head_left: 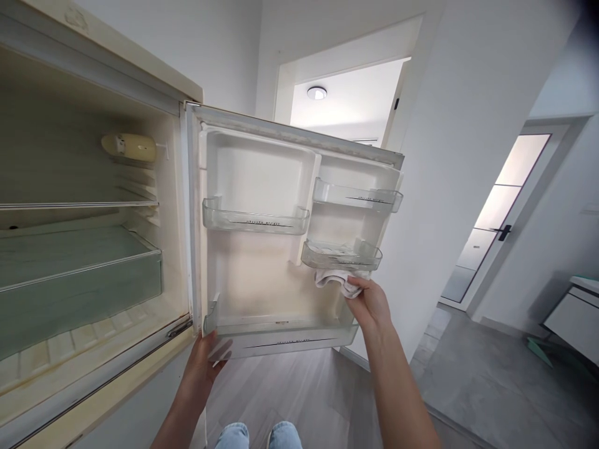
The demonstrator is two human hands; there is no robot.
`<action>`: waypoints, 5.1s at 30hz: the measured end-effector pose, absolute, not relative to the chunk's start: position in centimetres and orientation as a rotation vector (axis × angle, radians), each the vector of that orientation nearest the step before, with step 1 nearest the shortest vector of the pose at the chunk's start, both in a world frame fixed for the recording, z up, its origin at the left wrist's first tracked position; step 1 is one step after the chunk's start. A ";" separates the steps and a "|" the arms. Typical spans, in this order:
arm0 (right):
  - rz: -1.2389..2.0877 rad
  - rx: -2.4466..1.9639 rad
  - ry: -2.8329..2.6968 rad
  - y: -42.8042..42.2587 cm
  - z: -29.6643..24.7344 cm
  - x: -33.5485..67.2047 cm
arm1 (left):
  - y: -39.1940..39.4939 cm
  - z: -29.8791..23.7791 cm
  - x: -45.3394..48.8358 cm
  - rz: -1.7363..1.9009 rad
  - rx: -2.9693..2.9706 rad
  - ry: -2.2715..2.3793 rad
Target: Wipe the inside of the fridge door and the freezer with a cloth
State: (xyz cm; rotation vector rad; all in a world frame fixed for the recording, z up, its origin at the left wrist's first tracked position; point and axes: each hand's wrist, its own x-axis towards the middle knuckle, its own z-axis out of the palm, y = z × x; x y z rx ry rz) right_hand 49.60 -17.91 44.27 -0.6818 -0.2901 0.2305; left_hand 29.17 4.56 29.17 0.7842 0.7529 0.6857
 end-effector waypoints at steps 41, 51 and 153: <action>-0.827 -1.579 -1.387 1.8 41.5 41.7 | 4.7 27.8 29.0 0.702 0.829 0.669; -0.999 -1.900 -1.669 3.4 41.5 42.4 | 4.6 28.1 28.7 0.702 0.807 0.661; -0.680 -1.630 -2.753 -5.4 35.5 53.9 | 4.6 28.4 29.0 0.693 0.795 0.715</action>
